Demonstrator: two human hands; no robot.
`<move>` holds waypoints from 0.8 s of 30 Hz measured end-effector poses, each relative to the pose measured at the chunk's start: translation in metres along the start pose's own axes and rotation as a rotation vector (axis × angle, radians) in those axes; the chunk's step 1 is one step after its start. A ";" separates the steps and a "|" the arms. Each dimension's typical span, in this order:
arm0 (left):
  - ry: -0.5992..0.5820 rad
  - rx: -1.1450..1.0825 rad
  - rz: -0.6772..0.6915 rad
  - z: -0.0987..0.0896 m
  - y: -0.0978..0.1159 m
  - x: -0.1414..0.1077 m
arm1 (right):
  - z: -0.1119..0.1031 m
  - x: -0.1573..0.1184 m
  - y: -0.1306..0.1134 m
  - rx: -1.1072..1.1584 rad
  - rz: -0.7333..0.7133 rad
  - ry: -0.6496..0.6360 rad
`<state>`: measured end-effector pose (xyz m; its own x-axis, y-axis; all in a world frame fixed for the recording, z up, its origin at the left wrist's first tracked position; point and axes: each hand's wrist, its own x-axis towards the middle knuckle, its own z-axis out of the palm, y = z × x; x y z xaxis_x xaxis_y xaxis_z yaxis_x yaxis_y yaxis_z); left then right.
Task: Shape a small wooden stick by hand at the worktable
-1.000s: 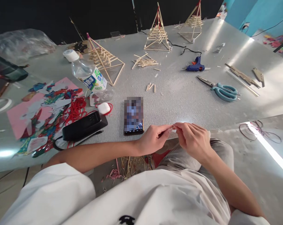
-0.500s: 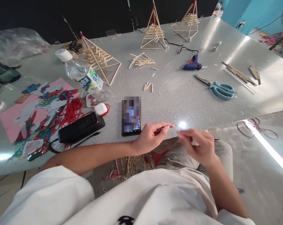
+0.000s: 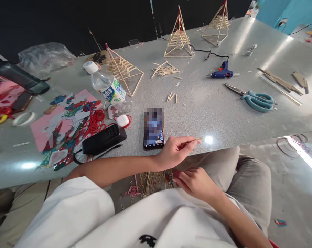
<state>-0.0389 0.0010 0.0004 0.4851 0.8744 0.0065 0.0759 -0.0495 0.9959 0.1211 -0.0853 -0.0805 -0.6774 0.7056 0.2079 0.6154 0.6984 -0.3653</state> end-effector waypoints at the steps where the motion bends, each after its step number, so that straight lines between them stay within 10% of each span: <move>1: -0.004 0.018 0.009 0.000 0.000 0.000 | -0.015 -0.003 0.001 0.035 -0.049 0.152; 4: -0.034 0.105 0.074 -0.001 -0.003 0.000 | -0.059 -0.002 0.014 -0.067 -0.008 0.514; 8: -0.089 0.228 0.113 -0.002 -0.007 -0.001 | -0.091 0.007 0.037 -0.272 -0.001 0.478; 24: -0.084 0.231 0.073 -0.003 -0.009 0.000 | -0.079 0.018 0.052 -0.373 -0.016 0.514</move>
<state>-0.0421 0.0030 -0.0079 0.5667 0.8217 0.0600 0.2308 -0.2282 0.9459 0.1725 -0.0273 -0.0238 -0.4651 0.5970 0.6536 0.7683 0.6390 -0.0369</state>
